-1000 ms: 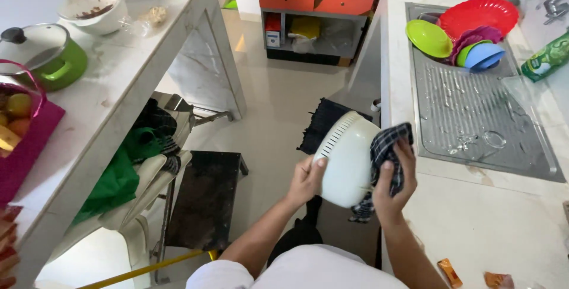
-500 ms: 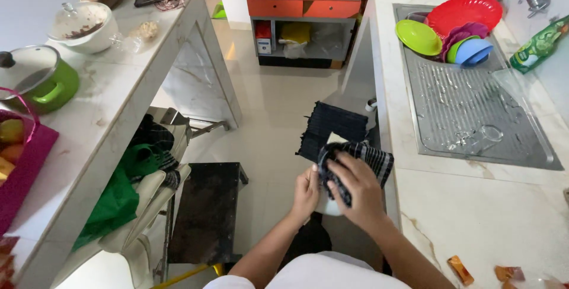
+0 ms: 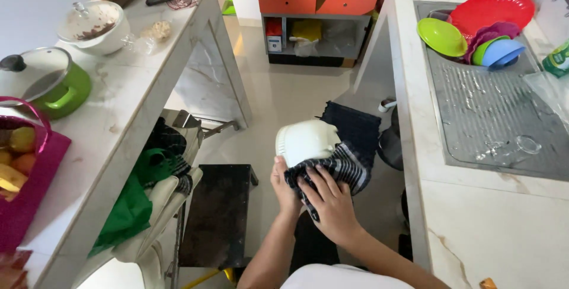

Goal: Wiping down a white bowl and organizing condiment bottles and sachets into containers on a kitchen counter.

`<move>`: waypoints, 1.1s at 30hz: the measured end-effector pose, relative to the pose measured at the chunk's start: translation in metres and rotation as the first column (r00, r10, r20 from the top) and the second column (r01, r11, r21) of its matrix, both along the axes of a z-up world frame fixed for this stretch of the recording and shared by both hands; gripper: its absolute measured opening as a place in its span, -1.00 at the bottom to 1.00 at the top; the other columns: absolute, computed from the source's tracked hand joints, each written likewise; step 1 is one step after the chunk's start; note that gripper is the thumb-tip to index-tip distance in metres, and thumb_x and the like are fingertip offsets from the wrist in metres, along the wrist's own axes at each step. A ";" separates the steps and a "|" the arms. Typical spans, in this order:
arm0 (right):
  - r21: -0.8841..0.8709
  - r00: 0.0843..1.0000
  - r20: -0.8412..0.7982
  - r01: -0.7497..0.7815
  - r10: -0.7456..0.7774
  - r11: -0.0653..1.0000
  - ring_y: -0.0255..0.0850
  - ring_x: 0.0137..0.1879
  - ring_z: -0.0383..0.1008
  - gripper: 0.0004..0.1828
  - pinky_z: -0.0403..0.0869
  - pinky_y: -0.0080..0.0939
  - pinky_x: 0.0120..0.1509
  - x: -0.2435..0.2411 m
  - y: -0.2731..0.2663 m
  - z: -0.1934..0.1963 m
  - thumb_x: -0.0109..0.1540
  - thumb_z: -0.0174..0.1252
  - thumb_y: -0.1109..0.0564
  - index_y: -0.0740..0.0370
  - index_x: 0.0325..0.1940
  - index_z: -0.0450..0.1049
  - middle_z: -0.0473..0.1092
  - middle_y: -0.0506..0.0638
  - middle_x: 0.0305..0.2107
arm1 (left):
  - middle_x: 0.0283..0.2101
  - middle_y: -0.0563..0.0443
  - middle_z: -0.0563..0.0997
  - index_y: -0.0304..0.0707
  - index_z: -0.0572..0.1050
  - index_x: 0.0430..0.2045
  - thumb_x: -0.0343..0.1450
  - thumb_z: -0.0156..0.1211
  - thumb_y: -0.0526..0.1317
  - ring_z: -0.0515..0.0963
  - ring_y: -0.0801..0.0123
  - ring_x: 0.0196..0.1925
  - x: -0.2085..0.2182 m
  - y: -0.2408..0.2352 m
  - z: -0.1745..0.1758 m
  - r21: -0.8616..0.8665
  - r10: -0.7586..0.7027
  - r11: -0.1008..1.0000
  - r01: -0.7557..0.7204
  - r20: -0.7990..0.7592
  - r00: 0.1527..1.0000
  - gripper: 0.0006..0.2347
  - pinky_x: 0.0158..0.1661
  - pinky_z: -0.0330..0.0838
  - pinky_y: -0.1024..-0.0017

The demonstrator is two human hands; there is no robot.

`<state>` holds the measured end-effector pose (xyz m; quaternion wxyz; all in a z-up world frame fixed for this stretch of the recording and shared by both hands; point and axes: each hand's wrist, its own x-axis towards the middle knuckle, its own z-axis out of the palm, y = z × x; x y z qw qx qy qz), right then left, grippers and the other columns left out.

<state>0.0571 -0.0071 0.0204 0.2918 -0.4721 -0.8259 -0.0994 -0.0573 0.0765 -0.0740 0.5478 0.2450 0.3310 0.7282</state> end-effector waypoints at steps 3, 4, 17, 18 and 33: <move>0.079 0.996 -0.080 -0.039 0.045 0.996 0.11 0.45 0.17 -0.51 0.17 0.22 0.31 0.001 0.019 -0.063 0.26 0.21 -0.01 0.07 0.28 0.42 0.28 0.13 0.27 | -0.27 0.00 0.56 -0.35 0.46 -0.25 0.65 -0.14 0.04 0.51 0.39 -0.30 -0.019 0.018 0.008 -0.126 0.104 0.988 -0.086 0.150 0.983 -0.62 -0.29 0.44 0.35; 0.181 0.988 -0.147 -0.013 0.040 0.983 0.14 0.44 0.13 -0.55 0.15 0.27 0.40 0.003 0.029 -0.086 0.29 0.20 -0.06 0.00 0.25 0.40 0.25 0.13 0.25 | -0.15 -0.07 0.57 -0.36 0.45 -0.12 0.64 -0.17 0.09 0.56 0.30 -0.19 -0.024 0.023 0.018 -0.206 0.140 0.974 -0.096 0.207 0.968 -0.58 -0.19 0.48 0.29; -0.601 -0.382 -0.660 -0.248 -0.647 0.760 -0.05 0.49 0.11 -0.14 0.16 -0.03 0.48 0.080 0.166 -0.092 0.35 -0.21 -0.40 0.16 0.56 -0.03 0.06 0.08 0.45 | 0.28 -0.19 0.48 -0.29 0.30 0.29 0.53 -0.35 0.20 0.49 0.02 0.28 -0.050 0.049 0.031 -0.301 -0.163 0.910 0.286 0.375 0.912 -0.39 0.20 0.41 0.04; -0.630 -0.402 -0.591 -0.313 -0.700 0.711 0.10 0.40 0.21 -0.09 0.25 0.09 0.40 0.102 0.175 -0.108 0.36 -0.12 -0.40 0.34 0.55 0.08 0.17 0.24 0.37 | 0.27 -0.22 0.48 -0.30 0.30 0.29 0.53 -0.35 0.19 0.50 0.01 0.26 -0.049 0.050 0.031 -0.269 -0.222 0.905 0.328 0.358 0.907 -0.40 0.20 0.42 0.03; 0.234 0.695 -0.702 0.018 0.156 0.972 0.03 -0.26 0.40 -0.63 0.38 -0.02 -0.10 0.166 -0.006 0.022 0.22 0.09 -0.03 0.42 -0.27 0.41 0.37 0.20 -0.40 | 0.42 -0.32 0.23 0.06 -0.02 0.47 0.20 -0.64 0.55 0.32 -0.26 0.38 0.006 0.048 0.055 -0.526 -0.978 0.204 0.825 -0.146 0.149 -0.05 0.03 0.47 -0.26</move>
